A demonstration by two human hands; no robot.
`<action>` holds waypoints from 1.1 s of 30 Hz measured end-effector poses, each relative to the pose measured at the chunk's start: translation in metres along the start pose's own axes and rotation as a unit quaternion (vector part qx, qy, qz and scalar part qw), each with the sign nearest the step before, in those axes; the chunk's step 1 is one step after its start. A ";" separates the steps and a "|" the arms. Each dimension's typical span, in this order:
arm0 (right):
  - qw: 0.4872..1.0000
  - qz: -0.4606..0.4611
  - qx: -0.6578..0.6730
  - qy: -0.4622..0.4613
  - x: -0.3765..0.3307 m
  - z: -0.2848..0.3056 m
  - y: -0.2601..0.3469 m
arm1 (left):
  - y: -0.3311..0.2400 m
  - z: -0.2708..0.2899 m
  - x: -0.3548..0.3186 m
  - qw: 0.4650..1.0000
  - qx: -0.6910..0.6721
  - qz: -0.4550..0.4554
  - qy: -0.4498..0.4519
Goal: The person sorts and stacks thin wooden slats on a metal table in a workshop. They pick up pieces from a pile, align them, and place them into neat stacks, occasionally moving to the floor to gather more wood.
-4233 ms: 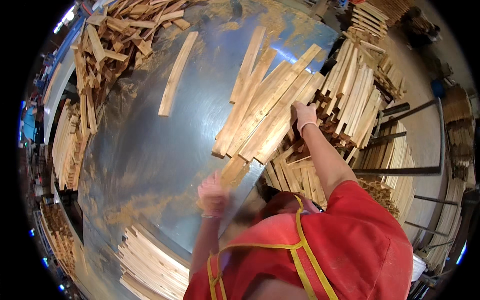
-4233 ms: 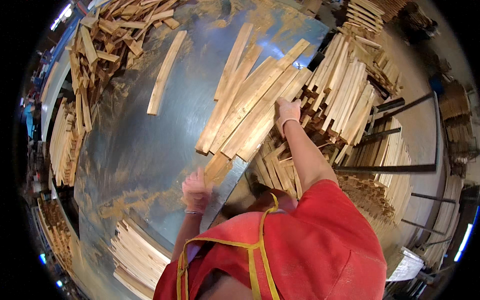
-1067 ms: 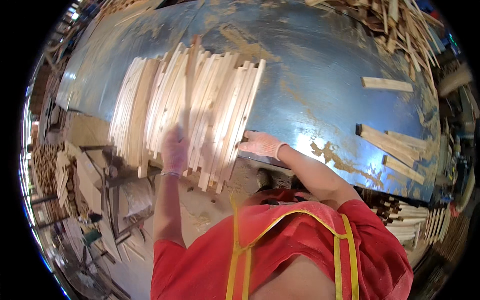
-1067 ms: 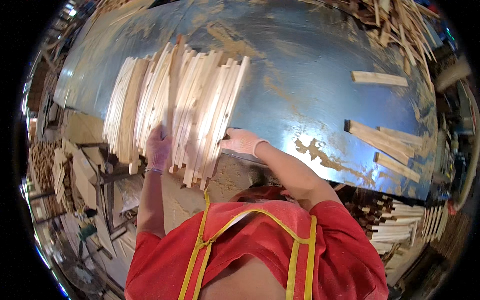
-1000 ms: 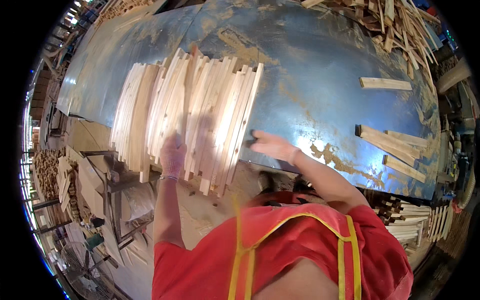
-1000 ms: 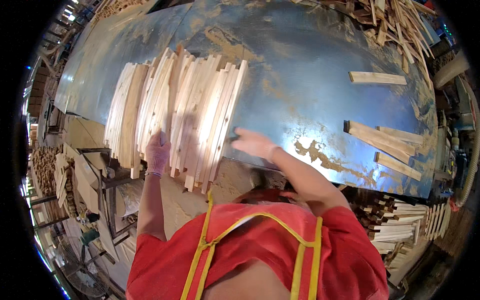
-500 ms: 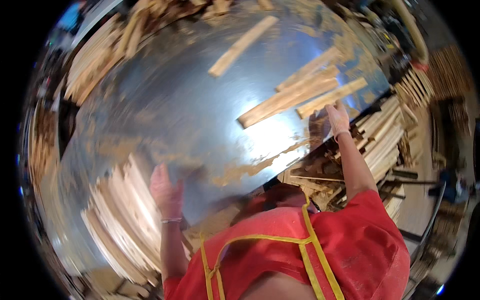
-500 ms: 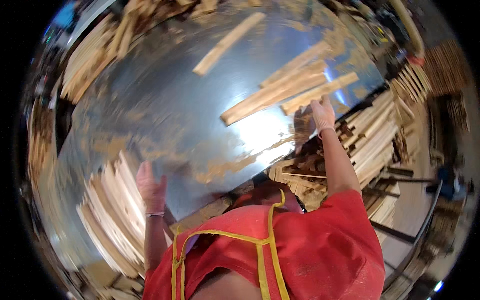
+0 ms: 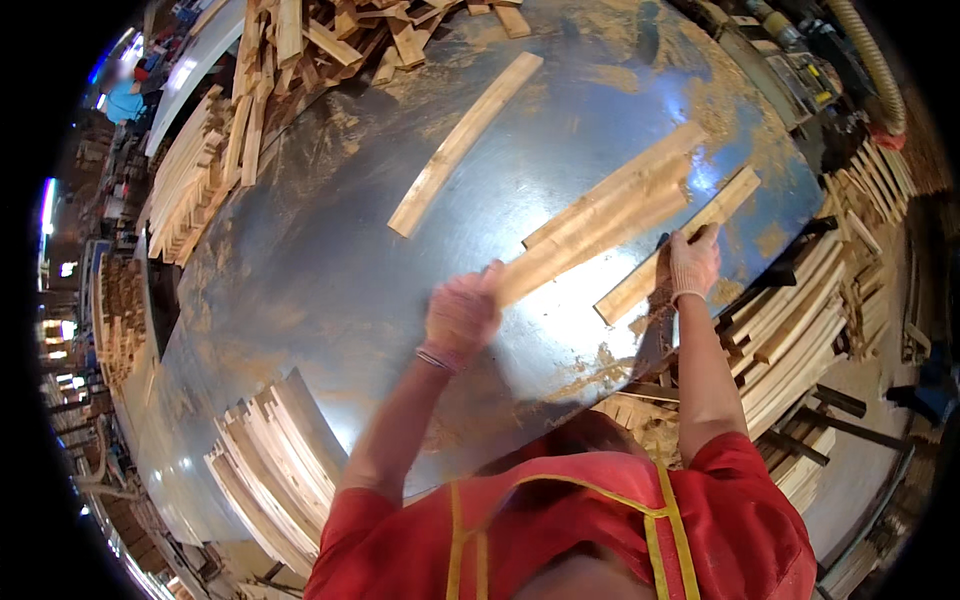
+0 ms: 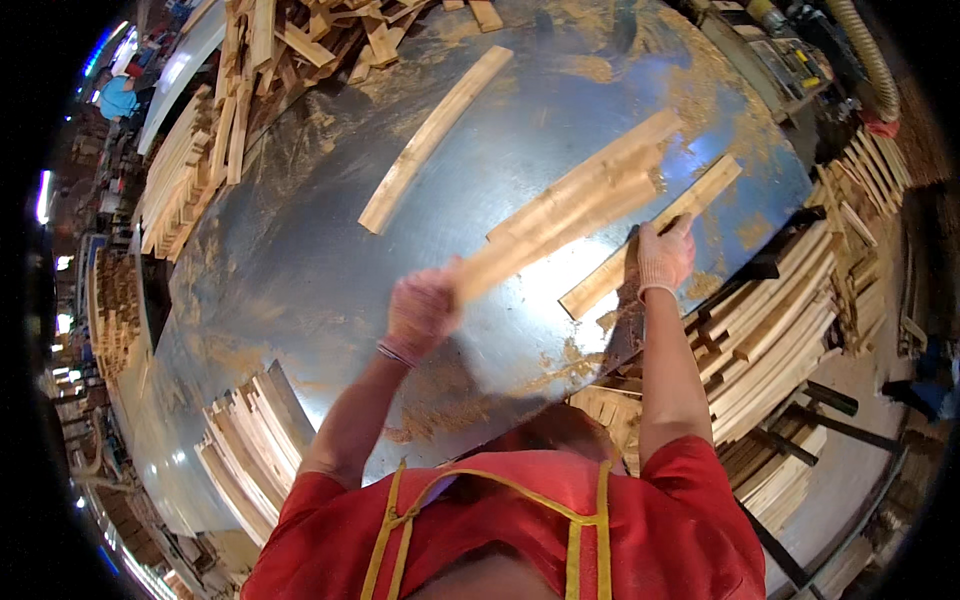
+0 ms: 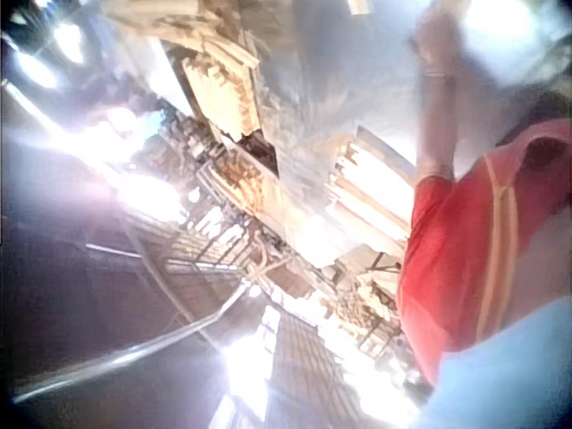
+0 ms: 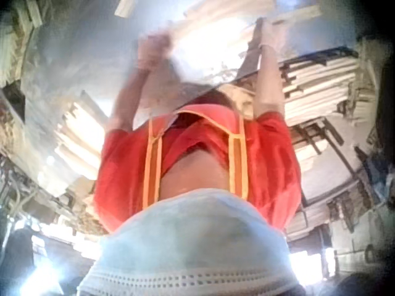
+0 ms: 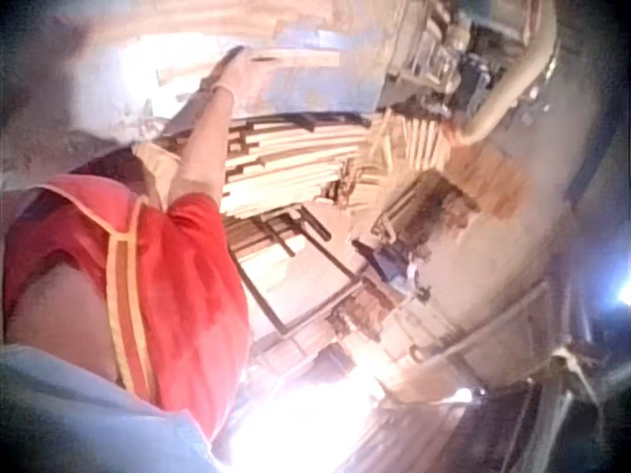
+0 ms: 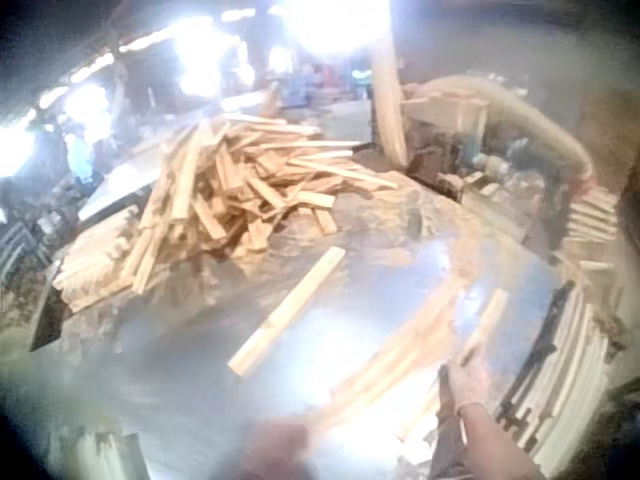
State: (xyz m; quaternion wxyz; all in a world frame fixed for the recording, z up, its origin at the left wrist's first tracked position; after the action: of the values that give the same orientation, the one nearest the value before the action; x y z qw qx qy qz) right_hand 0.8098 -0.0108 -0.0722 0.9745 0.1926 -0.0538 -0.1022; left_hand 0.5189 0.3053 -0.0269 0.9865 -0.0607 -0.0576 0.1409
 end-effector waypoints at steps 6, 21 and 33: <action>0.997 0.017 -0.068 0.021 -0.008 0.000 0.025 | 0.127 0.056 0.066 0.983 0.023 0.166 -0.080; 0.991 0.112 -0.060 0.029 -0.023 -0.039 0.172 | 0.130 -0.024 -0.068 0.641 -0.660 0.391 0.022; 0.756 0.115 0.446 0.466 -0.374 -0.033 0.142 | 0.012 -0.003 -0.384 0.341 -0.858 0.375 -0.084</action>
State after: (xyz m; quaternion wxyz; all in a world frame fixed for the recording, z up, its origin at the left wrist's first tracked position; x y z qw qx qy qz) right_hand 0.4759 0.2123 -0.0723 0.6872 0.6214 0.3457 0.1484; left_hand 0.1501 0.2069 -0.0681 0.2266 -0.8770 -0.2004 0.3732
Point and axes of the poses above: each hand's wrist, its own x-axis towards the middle knuckle, its own z-axis out of the back of the hand, y = z × x, the point moved 10 cm from there along x, towards the middle knuckle, and after that the axes turned 8 degrees about -y, right-handed, at the moved point
